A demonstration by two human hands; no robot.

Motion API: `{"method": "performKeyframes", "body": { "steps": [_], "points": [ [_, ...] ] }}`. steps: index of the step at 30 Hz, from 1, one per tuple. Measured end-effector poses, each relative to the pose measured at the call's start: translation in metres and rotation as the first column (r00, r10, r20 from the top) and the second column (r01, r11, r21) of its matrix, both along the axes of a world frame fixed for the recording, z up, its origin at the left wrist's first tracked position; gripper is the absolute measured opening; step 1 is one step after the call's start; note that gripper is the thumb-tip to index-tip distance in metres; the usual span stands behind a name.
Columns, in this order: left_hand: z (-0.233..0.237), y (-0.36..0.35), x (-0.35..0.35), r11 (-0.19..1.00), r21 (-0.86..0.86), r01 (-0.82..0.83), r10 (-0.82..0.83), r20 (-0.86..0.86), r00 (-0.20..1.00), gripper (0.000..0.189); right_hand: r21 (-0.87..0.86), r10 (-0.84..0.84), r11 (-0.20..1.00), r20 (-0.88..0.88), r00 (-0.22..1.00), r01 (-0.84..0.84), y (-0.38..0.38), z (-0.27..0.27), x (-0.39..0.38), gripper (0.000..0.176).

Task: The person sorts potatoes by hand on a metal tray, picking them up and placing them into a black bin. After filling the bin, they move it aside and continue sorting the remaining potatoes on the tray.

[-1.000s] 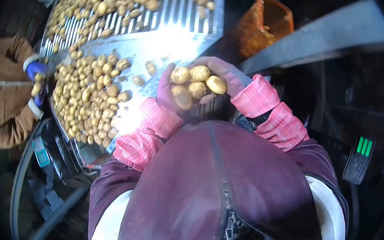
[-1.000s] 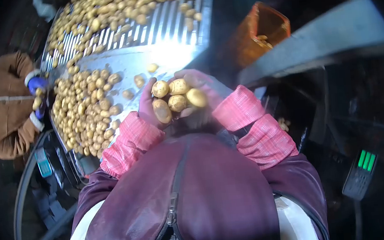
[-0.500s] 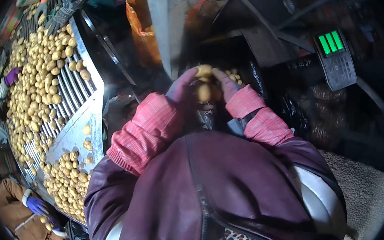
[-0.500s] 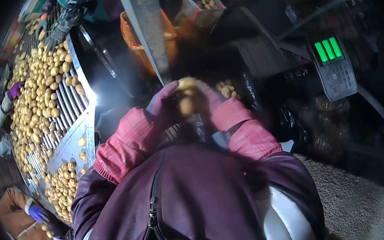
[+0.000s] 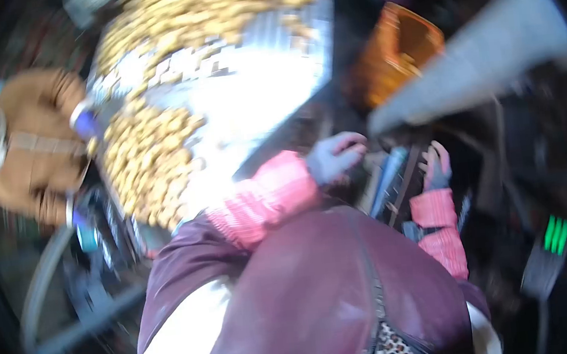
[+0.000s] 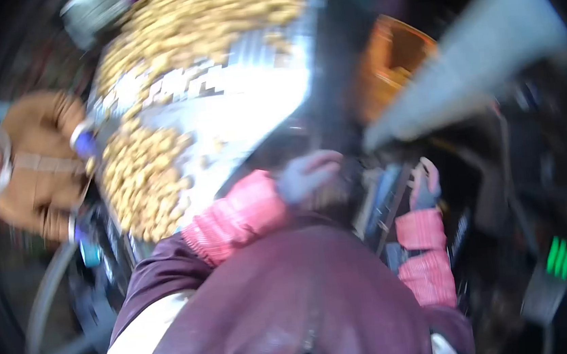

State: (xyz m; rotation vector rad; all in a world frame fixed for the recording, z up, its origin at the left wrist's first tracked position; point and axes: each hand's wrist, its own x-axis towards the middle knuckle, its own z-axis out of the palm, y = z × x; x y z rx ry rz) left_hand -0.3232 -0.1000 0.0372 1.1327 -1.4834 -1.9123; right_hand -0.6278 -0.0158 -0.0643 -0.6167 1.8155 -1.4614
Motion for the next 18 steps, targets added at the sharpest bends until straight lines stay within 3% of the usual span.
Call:
{"method": "performKeyframes", "body": {
  "steps": [2, 3, 4, 5, 6, 7, 8, 10, 13, 14, 17, 18],
  "points": [
    [-0.003, 0.002, 0.038, 0.918, -0.372, -0.137, 0.179, 0.083, 0.98, 0.037, -0.053, 0.256, 0.964, -0.054, 0.965, -0.259, -0.057, 0.01, 0.043, 0.031],
    [-0.009, 0.004, 0.06, 0.806, -0.568, -0.169, 0.289, 0.127, 0.949, 0.038, -0.111, 0.373, 0.904, -0.268, 0.889, -0.413, -0.082, 0.027, 0.075, 0.029],
    [0.002, 0.009, 0.084, 0.778, -0.601, -0.183, 0.364, 0.195, 0.911, 0.041, -0.159, 0.421, 0.824, -0.471, 0.775, -0.544, -0.108, 0.043, 0.106, 0.027],
    [0.0, 0.012, 0.107, 0.702, -0.674, -0.228, 0.467, 0.194, 0.863, 0.043, -0.191, 0.327, 0.691, -0.777, 0.537, -0.697, -0.13, 0.055, 0.135, 0.026],
    [-0.011, 0.017, 0.131, 0.62, -0.742, -0.255, 0.553, 0.182, 0.813, 0.044, -0.115, 0.387, 0.632, -0.81, 0.44, -0.766, -0.142, 0.073, 0.166, 0.026],
    [-0.021, 0.022, 0.154, 0.535, -0.801, -0.269, 0.627, 0.164, 0.762, 0.046, -0.092, 0.32, 0.543, -0.897, 0.307, -0.835, -0.158, 0.079, 0.193, 0.027],
    [-0.029, 0.03, 0.177, 0.484, -0.835, -0.261, 0.7, 0.191, 0.688, 0.048, -0.053, 0.345, 0.493, -0.904, 0.251, -0.869, -0.173, 0.073, 0.214, 0.028],
    [-0.049, 0.036, 0.232, 0.562, -0.816, -0.13, 0.709, 0.395, 0.584, 0.059, 0.063, 0.348, 0.446, -0.931, 0.108, -0.893, -0.192, 0.063, 0.249, 0.033],
    [-0.043, 0.051, 0.293, 0.675, -0.731, -0.101, 0.72, 0.622, 0.31, 0.072, 0.15, 0.299, 0.37, -0.954, -0.035, -0.917, -0.209, 0.045, 0.289, 0.037],
    [-0.045, 0.055, 0.309, 0.728, -0.678, -0.097, 0.681, 0.702, 0.207, 0.076, 0.248, 0.23, 0.37, -0.958, -0.171, -0.895, -0.209, 0.045, 0.297, 0.039],
    [-0.071, 0.071, 0.351, 0.73, -0.684, -0.013, 0.684, 0.73, -0.011, 0.082, 0.336, 0.347, 0.403, -0.917, -0.198, -0.852, -0.211, 0.037, 0.306, 0.039],
    [-0.041, 0.072, 0.358, 0.867, -0.485, -0.112, 0.494, 0.866, 0.077, 0.09, 0.324, 0.299, 0.398, -0.93, -0.212, -0.858, -0.211, 0.04, 0.306, 0.04]
  ]
}}
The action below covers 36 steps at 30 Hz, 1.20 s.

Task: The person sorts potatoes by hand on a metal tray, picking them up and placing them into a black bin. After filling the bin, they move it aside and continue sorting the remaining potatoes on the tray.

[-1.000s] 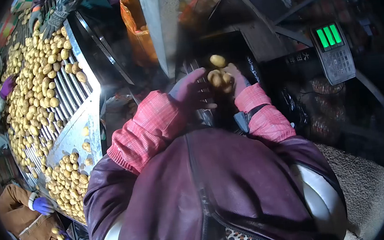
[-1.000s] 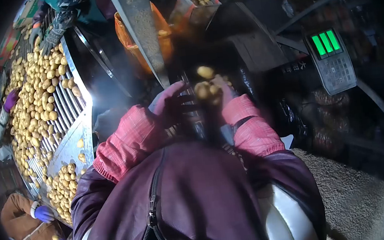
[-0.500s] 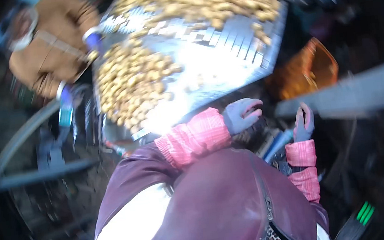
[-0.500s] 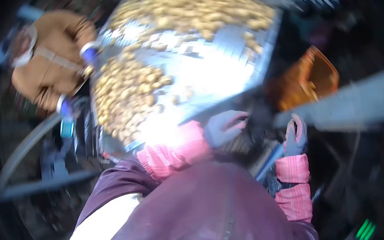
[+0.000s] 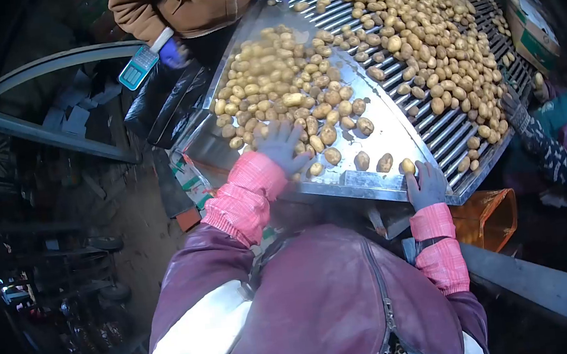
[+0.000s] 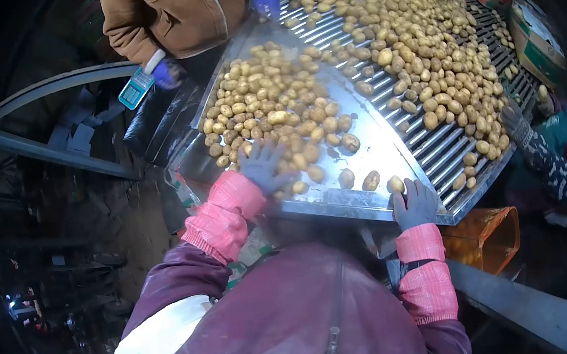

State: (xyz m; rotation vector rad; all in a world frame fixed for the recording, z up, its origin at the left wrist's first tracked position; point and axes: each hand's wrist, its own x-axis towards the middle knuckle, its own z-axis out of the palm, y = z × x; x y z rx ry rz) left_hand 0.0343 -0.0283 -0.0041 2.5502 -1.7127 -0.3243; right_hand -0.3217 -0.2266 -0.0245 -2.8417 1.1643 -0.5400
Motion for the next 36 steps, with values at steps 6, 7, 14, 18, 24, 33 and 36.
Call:
{"method": "performKeyframes", "body": {
  "steps": [6, 7, 14, 18, 24, 33, 36],
  "points": [
    [0.04, 0.017, 0.023, 0.954, 0.23, -0.192, 0.221, -0.104, 0.97, 0.066, 0.007, 0.005, 1.0, -0.042, 0.999, -0.005, 0.001, 0.007, 0.001, 0.036],
    [0.036, 0.021, 0.031, 0.95, 0.226, -0.217, 0.239, -0.078, 0.968, 0.062, 0.004, 0.002, 1.0, -0.046, 0.999, -0.002, 0.001, 0.007, 0.001, 0.036],
    [0.019, 0.014, 0.045, 0.922, -0.237, -0.305, 0.29, -0.094, 0.952, 0.038, 0.006, -0.014, 1.0, -0.005, 1.0, 0.014, 0.006, 0.015, 0.008, 0.031],
    [-0.002, -0.056, 0.017, 0.856, -0.478, 0.198, -0.24, -0.027, 0.971, 0.064, 0.045, -0.027, 0.999, 0.003, 1.0, 0.027, 0.005, 0.012, 0.006, 0.03],
    [-0.007, -0.049, 0.029, 0.963, -0.137, 0.231, -0.238, -0.037, 0.971, 0.077, 0.055, -0.005, 0.998, -0.019, 1.0, 0.006, 0.005, 0.013, 0.005, 0.03],
    [0.03, 0.005, 0.085, 0.997, -0.074, 0.018, -0.032, -0.187, 0.982, 0.042, 0.102, -0.031, 0.994, -0.042, 0.999, 0.035, 0.005, 0.017, 0.007, 0.031],
    [0.012, -0.019, 0.132, 0.92, -0.385, -0.07, 0.11, 0.085, 0.99, 0.055, 0.106, -0.03, 0.994, -0.06, 0.998, 0.036, 0.008, 0.022, 0.009, 0.031]
  ]
}}
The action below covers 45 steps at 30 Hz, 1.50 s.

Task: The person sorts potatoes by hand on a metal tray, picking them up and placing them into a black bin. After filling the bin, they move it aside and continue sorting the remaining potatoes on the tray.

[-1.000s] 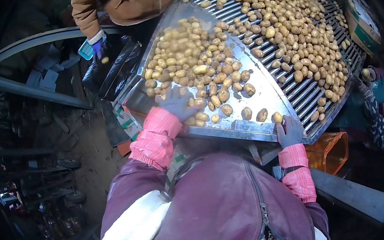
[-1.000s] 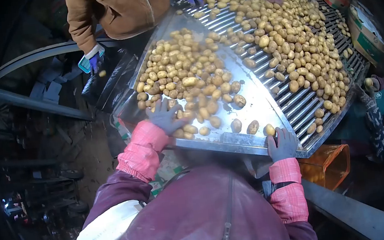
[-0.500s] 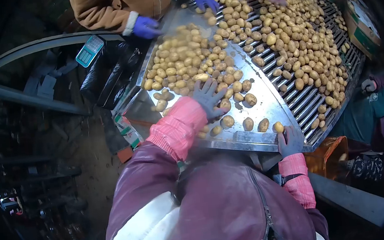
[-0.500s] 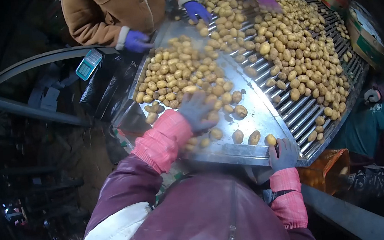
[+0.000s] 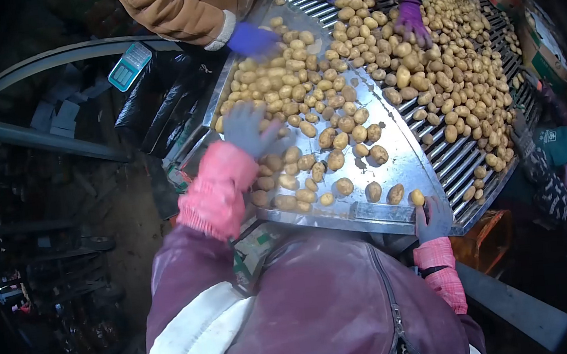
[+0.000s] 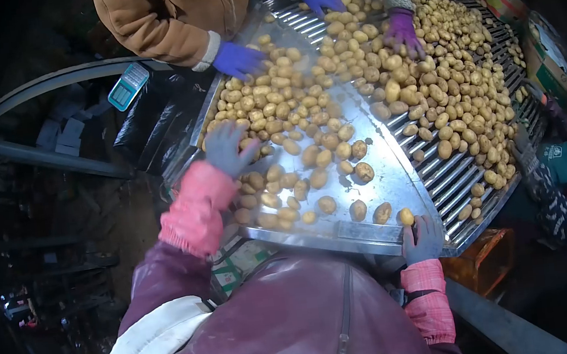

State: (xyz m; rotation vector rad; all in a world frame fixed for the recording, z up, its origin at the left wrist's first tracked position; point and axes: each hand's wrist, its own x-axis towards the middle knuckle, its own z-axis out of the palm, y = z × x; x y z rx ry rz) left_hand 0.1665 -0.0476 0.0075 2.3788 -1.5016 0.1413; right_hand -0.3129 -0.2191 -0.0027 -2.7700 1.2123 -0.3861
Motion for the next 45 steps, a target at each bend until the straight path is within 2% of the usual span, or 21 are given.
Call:
{"method": "performKeyframes", "body": {
  "steps": [1, 4, 7, 8, 11, 12, 14, 16, 20, 23, 24, 27, 32, 33, 34, 35, 37, 39, 41, 44, 45],
  "points": [
    [-0.025, -0.015, 0.021, 0.99, -0.096, -0.105, 0.121, 0.178, 0.977, 0.065, -0.005, 0.003, 1.0, -0.002, 1.0, -0.003, 0.0, 0.002, 0.002, 0.03],
    [-0.05, -0.044, 0.047, 0.96, 0.197, -0.198, 0.187, 0.073, 0.98, 0.086, -0.027, 0.013, 1.0, 0.015, 1.0, -0.013, 0.0, -0.002, 0.0, 0.03],
    [-0.035, -0.037, 0.022, 0.884, 0.459, -0.085, 0.071, 0.048, 0.996, 0.096, -0.025, 0.013, 1.0, 0.016, 1.0, -0.012, 0.002, 0.001, 0.002, 0.029],
    [-0.046, -0.03, 0.014, 0.913, 0.404, -0.05, 0.038, 0.038, 0.999, 0.094, -0.025, 0.012, 1.0, 0.011, 1.0, -0.012, 0.002, 0.001, 0.001, 0.029],
    [-0.025, -0.008, -0.007, 0.885, 0.466, 0.012, 0.018, -0.06, 0.998, 0.092, -0.028, 0.002, 1.0, 0.006, 1.0, -0.002, 0.004, -0.001, 0.0, 0.029],
    [-0.024, 0.002, -0.012, 0.911, 0.411, 0.033, -0.02, -0.036, 0.999, 0.087, -0.03, -0.001, 1.0, 0.004, 1.0, 0.002, 0.004, -0.001, 0.001, 0.029],
    [-0.02, 0.015, -0.022, 0.891, 0.449, 0.074, -0.039, -0.086, 0.996, 0.083, -0.017, -0.008, 1.0, 0.004, 1.0, 0.008, 0.002, -0.001, 0.001, 0.029],
    [0.001, 0.022, -0.048, 0.889, 0.447, 0.102, -0.016, -0.192, 0.981, 0.078, 0.015, -0.019, 1.0, 0.006, 1.0, 0.019, 0.001, -0.004, -0.002, 0.029],
    [-0.014, 0.022, -0.112, 0.941, 0.196, 0.277, -0.241, -0.188, 0.952, 0.075, 0.028, -0.023, 0.999, -0.036, 0.999, 0.024, -0.001, -0.006, -0.005, 0.033],
    [-0.016, 0.031, -0.102, 0.919, 0.226, 0.322, -0.291, -0.163, 0.943, 0.076, 0.11, -0.007, 0.994, -0.032, 0.999, 0.01, -0.01, -0.011, -0.011, 0.035],
    [0.013, 0.027, -0.1, 0.871, 0.425, 0.248, -0.17, -0.212, 0.962, 0.078, 0.159, -0.03, 0.987, -0.031, 0.999, 0.035, -0.011, -0.007, -0.006, 0.037],
    [-0.006, 0.049, -0.074, 0.893, 0.435, 0.113, -0.065, -0.124, 0.99, 0.078, 0.086, 0.101, 0.99, 0.091, 0.991, -0.108, -0.02, 0.007, 0.021, 0.037],
    [-0.023, 0.068, -0.068, 0.887, 0.447, -0.116, 0.148, -0.037, 0.988, 0.065, 0.185, 0.281, 0.945, -0.039, 0.959, -0.269, -0.051, 0.018, 0.091, 0.058],
    [-0.022, 0.068, -0.077, 0.88, 0.446, -0.162, 0.181, 0.0, 0.983, 0.062, 0.126, 0.295, 0.949, -0.037, 0.955, -0.289, -0.06, 0.01, 0.107, 0.06],
    [0.0, 0.066, -0.094, 0.909, 0.398, -0.127, 0.129, 0.02, 0.991, 0.058, 0.07, 0.307, 0.95, -0.037, 0.951, -0.304, -0.067, -0.003, 0.123, 0.062],
    [-0.01, 0.068, -0.106, 0.948, 0.31, -0.077, 0.059, 0.065, 0.996, 0.058, 0.013, 0.317, 0.948, -0.039, 0.948, -0.317, -0.075, -0.013, 0.138, 0.063],
    [-0.017, 0.066, -0.134, 0.987, 0.146, 0.06, -0.036, -0.162, 0.986, 0.06, 0.081, 0.353, 0.932, 0.022, 0.935, -0.354, -0.077, -0.017, 0.178, 0.07],
    [-0.027, 0.066, -0.15, 0.989, 0.114, 0.099, -0.084, -0.131, 0.988, 0.061, 0.039, 0.464, 0.886, -0.098, 0.88, -0.462, -0.068, -0.049, 0.206, 0.076],
    [-0.029, 0.067, -0.153, 0.989, 0.101, 0.11, -0.095, -0.141, 0.985, 0.063, -0.047, 0.407, 0.907, -0.159, 0.899, -0.419, -0.04, -0.056, 0.221, 0.073],
    [-0.02, 0.061, -0.154, 0.995, 0.077, 0.059, -0.044, -0.186, 0.981, 0.066, 0.251, 0.48, 0.877, -0.384, 0.789, -0.411, 0.003, 0.01, 0.25, 0.067],
    [-0.015, 0.06, -0.155, 0.998, 0.063, 0.021, -0.01, -0.173, 0.985, 0.067, 0.227, 0.555, 0.831, -0.301, 0.775, -0.508, 0.013, 0.015, 0.252, 0.063]
  ]
}}
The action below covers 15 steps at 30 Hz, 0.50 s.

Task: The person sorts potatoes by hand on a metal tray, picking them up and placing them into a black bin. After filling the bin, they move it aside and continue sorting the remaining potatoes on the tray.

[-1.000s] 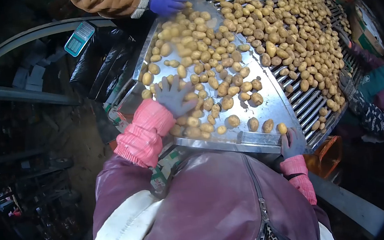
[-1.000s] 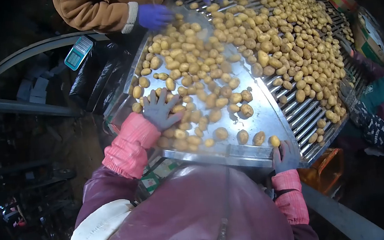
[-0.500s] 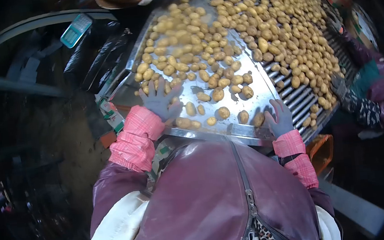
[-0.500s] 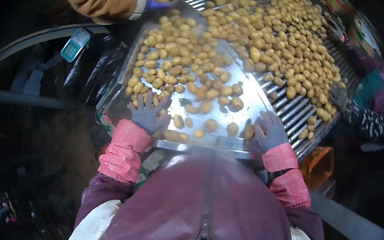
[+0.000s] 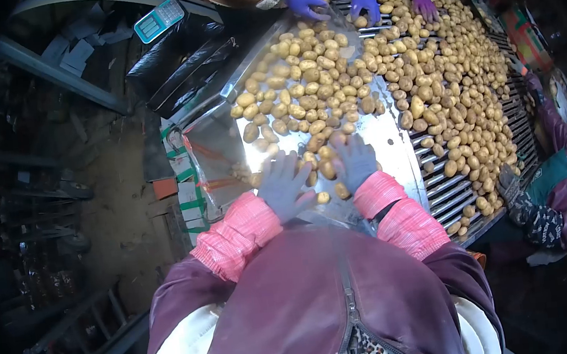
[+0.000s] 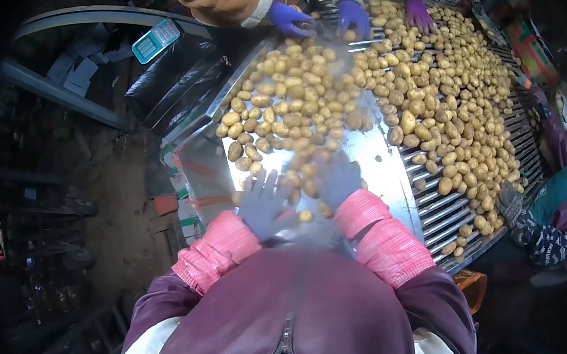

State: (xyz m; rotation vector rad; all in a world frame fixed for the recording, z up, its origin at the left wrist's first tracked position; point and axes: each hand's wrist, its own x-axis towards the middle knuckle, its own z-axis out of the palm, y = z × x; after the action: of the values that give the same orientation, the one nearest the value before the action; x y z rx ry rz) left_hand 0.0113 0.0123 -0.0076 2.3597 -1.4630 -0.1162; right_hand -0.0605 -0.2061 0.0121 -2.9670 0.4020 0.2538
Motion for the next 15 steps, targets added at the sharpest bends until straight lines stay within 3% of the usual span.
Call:
{"method": "performKeyframes", "body": {
  "steps": [2, 5, 8, 9, 11, 15],
  "points": [
    [0.001, 0.0, -0.001, 0.998, -0.018, -0.054, 0.054, 0.011, 0.998, 0.069, 0.029, 0.173, 0.983, 0.184, 0.968, -0.181, 0.013, 0.005, 0.001, 0.055],
    [-0.001, -0.003, -0.001, 0.997, -0.014, -0.082, 0.082, -0.005, 0.997, 0.072, 0.216, 0.356, 0.87, 0.35, 0.866, -0.444, -0.001, -0.011, 0.015, 0.047],
    [0.0, -0.003, -0.001, 0.996, 0.002, -0.091, 0.091, -0.018, 0.996, 0.075, 0.174, 0.308, 0.917, 0.265, 0.914, -0.36, -0.017, 0.026, 0.065, 0.044],
    [-0.001, -0.003, -0.001, 0.996, -0.011, -0.092, 0.092, -0.016, 0.996, 0.076, 0.009, 0.376, 0.913, 0.371, 0.849, -0.408, -0.03, 0.025, 0.081, 0.046],
    [-0.003, -0.003, 0.0, 0.995, -0.016, -0.097, 0.097, -0.025, 0.995, 0.076, -0.233, 0.452, 0.892, 0.405, 0.795, -0.388, -0.058, 0.015, 0.113, 0.05],
    [0.003, -0.005, 0.0, 0.994, 0.012, -0.113, 0.113, -0.062, 0.992, 0.077, -0.412, 0.392, 0.868, 0.222, 0.893, -0.278, -0.06, -0.039, 0.137, 0.059]
  ]
}}
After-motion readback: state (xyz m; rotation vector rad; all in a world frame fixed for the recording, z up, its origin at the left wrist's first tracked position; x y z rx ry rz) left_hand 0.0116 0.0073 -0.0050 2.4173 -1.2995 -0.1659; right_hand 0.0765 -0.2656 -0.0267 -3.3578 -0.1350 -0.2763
